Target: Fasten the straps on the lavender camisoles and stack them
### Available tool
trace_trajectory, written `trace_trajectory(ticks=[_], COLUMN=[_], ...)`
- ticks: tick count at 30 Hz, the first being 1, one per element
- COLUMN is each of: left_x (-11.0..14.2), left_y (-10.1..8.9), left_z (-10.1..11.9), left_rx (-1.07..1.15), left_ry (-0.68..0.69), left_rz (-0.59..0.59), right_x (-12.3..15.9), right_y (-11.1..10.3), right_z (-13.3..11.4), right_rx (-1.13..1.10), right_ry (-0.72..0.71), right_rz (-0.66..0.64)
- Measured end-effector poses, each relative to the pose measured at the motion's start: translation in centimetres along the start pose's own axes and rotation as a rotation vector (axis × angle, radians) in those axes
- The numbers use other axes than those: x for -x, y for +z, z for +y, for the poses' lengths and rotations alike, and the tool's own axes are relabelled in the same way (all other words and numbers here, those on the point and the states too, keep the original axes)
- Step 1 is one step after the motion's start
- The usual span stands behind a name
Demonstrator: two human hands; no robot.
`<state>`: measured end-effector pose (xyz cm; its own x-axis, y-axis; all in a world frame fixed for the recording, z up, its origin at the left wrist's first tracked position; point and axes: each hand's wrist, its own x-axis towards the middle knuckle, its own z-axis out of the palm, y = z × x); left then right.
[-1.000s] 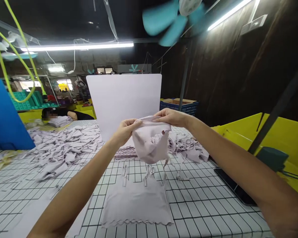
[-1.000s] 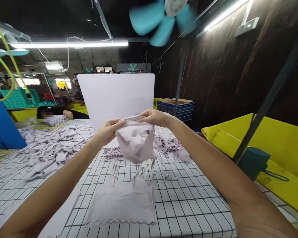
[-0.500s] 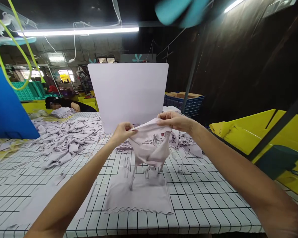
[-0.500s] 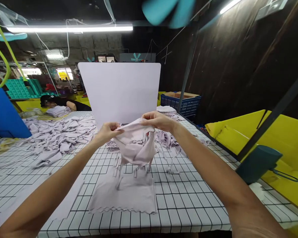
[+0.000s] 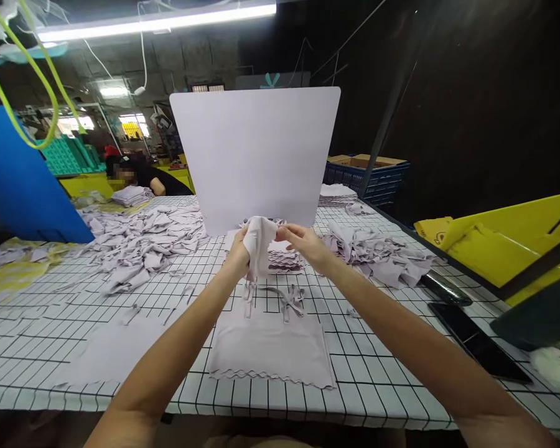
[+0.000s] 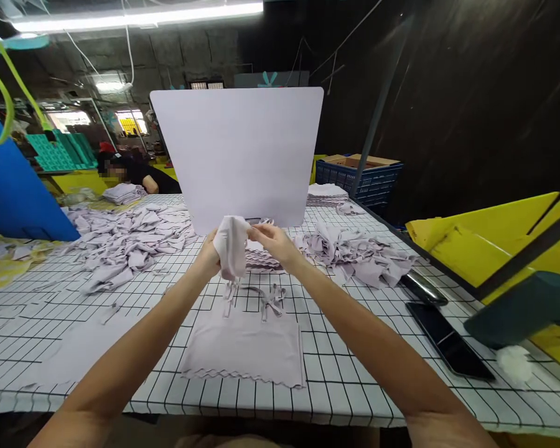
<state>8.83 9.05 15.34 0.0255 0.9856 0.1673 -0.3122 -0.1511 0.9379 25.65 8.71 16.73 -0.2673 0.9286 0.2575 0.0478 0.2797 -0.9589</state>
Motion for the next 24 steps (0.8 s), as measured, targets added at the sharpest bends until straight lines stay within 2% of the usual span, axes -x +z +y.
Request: trace_trajectory(ticks=[2, 4, 5, 7, 9, 11, 12, 14, 16, 20, 24], left_x=[0.2, 0.4, 0.4, 0.2, -0.4, -1.3, -1.7, -2.4, -2.6, -1.9, -1.2], left_y=[-0.2, -1.2, -1.9, -3.6, -4.7, -4.7, -4.4, -3.3, -2.4, -1.9, -2.7], left_z=[-0.3, -0.3, 0.0, 0.8, 2.0, 2.9, 3.3, 3.8, 4.2, 5.3, 6.4], left_rx=[-0.142, -0.256, -0.322, -0.432, -0.411, -0.257, -0.173, -0.07, -0.065, -0.138, -0.267], left_ry=[0.166, 0.287, 0.284, 0.157, 0.082, 0.132, 0.137, 0.038, -0.07, -0.081, -0.154], left_rz=[0.027, 0.016, -0.03, -0.136, -0.151, -0.121, -0.16, -0.356, -0.523, -0.547, -0.668], right_x=[-1.2, -2.3, -2.9, -3.8, -4.5, -4.8, -4.9, -4.9, -4.6, -3.7, -2.9], right_y=[1.0, 1.4, 1.3, 0.7, 0.0, -0.5, -0.6, -0.9, -1.4, -3.7, -5.9], right_z=[0.0, -0.4, -0.8, -1.9, -3.4, -5.0, -5.8, -7.3, -8.6, -10.7, -12.1], right_rx=[-0.176, -0.293, -0.316, -0.292, -0.189, -0.047, 0.027, 0.139, 0.195, 0.18, 0.113], right_ry=[0.059, 0.112, 0.124, 0.125, 0.132, 0.161, 0.172, 0.172, 0.16, 0.144, 0.051], right_rz=[-0.049, -0.067, -0.07, -0.104, -0.21, -0.368, -0.439, -0.52, -0.534, -0.454, -0.36])
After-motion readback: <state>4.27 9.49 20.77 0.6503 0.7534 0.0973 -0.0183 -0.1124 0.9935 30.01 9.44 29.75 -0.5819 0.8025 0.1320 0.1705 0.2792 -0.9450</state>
